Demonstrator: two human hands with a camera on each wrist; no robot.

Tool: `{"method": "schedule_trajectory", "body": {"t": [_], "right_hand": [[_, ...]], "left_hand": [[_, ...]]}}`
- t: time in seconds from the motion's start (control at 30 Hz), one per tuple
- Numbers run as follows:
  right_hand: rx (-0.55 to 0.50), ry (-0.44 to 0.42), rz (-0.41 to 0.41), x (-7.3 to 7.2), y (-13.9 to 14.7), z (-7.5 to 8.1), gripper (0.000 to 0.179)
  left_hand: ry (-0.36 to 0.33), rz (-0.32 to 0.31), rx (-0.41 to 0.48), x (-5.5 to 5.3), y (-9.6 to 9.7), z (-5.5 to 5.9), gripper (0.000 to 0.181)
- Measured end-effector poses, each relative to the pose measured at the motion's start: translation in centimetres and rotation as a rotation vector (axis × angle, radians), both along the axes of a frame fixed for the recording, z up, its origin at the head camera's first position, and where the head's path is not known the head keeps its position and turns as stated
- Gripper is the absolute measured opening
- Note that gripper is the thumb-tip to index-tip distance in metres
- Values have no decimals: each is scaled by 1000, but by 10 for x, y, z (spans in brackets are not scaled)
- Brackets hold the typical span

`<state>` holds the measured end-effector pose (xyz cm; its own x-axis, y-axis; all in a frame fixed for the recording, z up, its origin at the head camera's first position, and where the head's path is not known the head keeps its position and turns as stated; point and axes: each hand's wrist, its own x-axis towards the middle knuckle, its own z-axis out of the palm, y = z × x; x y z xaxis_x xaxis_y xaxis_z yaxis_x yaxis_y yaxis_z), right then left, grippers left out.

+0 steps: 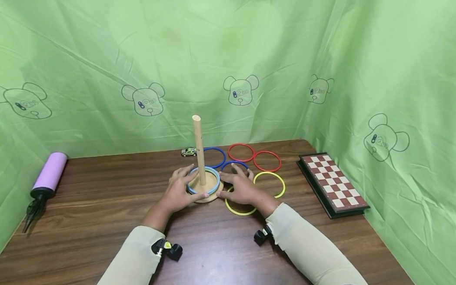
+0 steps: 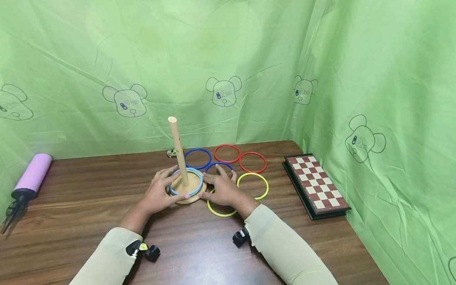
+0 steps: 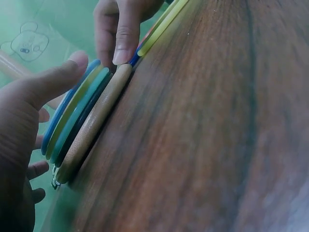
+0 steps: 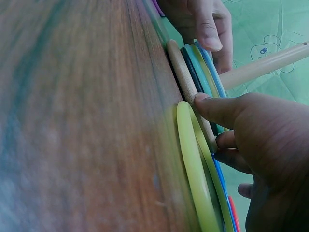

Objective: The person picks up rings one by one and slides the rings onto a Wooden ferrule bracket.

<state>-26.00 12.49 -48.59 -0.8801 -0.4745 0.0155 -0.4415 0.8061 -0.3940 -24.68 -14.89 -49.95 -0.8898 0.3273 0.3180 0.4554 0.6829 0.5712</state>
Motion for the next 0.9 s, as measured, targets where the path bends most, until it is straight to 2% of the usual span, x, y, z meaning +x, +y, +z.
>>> {"method": "schedule_trajectory", "body": {"t": [0.3,0.43,0.6,0.73,0.9], "right_hand": [[-14,0,5,0,-3,-1,70],[-14,-2,1,1,-4,1,70],[-11,-16,-14,2,-3,3,71],[-23,-1,-21,2,-2,3,73],[-5,3,-23,0,-2,2,76]], "left_hand": [[32,26,35,7,-9,2,103],[21,67,-11,10,-20,1,112],[-46,106,-106,10,-34,-4,124],[-112,133,-180,6,-38,-6,128],[-181,126,-234,4,-40,-12,128]]}}
